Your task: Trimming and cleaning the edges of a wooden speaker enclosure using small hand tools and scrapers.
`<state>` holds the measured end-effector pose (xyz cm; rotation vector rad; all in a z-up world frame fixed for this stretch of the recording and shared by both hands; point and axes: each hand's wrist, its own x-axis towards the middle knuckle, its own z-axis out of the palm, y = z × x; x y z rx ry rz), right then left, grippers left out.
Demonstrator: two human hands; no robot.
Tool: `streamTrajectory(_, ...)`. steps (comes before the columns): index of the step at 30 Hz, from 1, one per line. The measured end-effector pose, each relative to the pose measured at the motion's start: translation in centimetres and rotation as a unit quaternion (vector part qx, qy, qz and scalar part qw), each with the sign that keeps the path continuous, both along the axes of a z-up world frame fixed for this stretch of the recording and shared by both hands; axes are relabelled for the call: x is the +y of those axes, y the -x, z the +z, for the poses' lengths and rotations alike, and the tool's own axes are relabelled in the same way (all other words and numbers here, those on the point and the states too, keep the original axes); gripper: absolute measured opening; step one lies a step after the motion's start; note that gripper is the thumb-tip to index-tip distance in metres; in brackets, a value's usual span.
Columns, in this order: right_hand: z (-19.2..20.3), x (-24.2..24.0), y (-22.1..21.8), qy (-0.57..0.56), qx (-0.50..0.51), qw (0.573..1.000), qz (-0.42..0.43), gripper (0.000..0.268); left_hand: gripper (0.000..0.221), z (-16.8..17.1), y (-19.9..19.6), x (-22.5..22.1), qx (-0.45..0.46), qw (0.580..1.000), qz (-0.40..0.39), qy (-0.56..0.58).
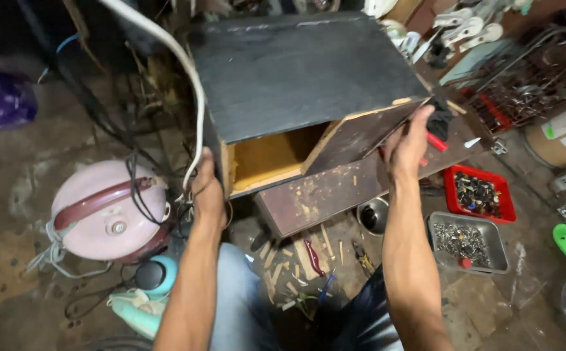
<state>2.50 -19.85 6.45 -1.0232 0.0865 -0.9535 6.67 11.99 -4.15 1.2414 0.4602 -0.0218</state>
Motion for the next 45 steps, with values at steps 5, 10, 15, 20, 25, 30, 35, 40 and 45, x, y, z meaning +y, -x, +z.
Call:
streamTrajectory(5, 0.8, -0.2, 0.5, -0.002, 0.004, 0.992, 0.123, 0.073, 0.087, 8.9, -1.0, -1.6, -0.030, 0.997, -0.038, -0.064)
streamTrajectory(10, -1.3, -1.7, 0.1, 0.033, -0.021, 0.982, 0.185, 0.090, 0.080, 7.6, -2.6, -2.4, -0.166, 0.983, -0.047, -0.062)
streamTrajectory(15, -3.1, -4.9, -0.8, 0.042, 0.046, 0.985, 0.164, 0.087, 0.083, 11.3, 0.5, -2.6, -0.163, 0.983, -0.071, -0.039)
streamTrajectory(20, -3.8, -6.9, 1.1, 0.024, 0.067, 0.987, 0.143, 0.088, 0.072, 10.3, 0.2, -2.2, -0.210, 0.971, -0.083, -0.073)
streamTrajectory(25, -2.5, -6.8, 4.5, -0.031, 0.070, 0.989, 0.128, 0.088, 0.068, 14.9, 2.5, -3.4, -0.265, 0.948, -0.104, -0.140)
streamTrajectory(30, -5.7, -9.8, 6.1, -0.140, 0.057, 0.987, 0.061, 0.083, 0.080, 20.3, 2.8, -5.0, -0.321, 0.899, -0.153, -0.255)
streamTrajectory(35, 0.7, -2.8, 9.3, -0.217, 0.048, 0.974, 0.038, 0.083, 0.073, 28.3, 5.5, -7.3, -0.390, 0.858, -0.199, -0.267)
streamTrajectory(40, 2.5, 1.5, 10.0, -0.292, 0.052, 0.954, 0.033, 0.084, 0.069, 31.9, 4.6, -7.2, -0.379, 0.830, -0.261, -0.316)
streamTrajectory(45, -1.8, 3.1, 9.1, -0.320, -0.023, 0.931, 0.176, 0.078, 0.066, 33.9, 3.0, -6.8, -0.376, 0.796, -0.255, -0.400)
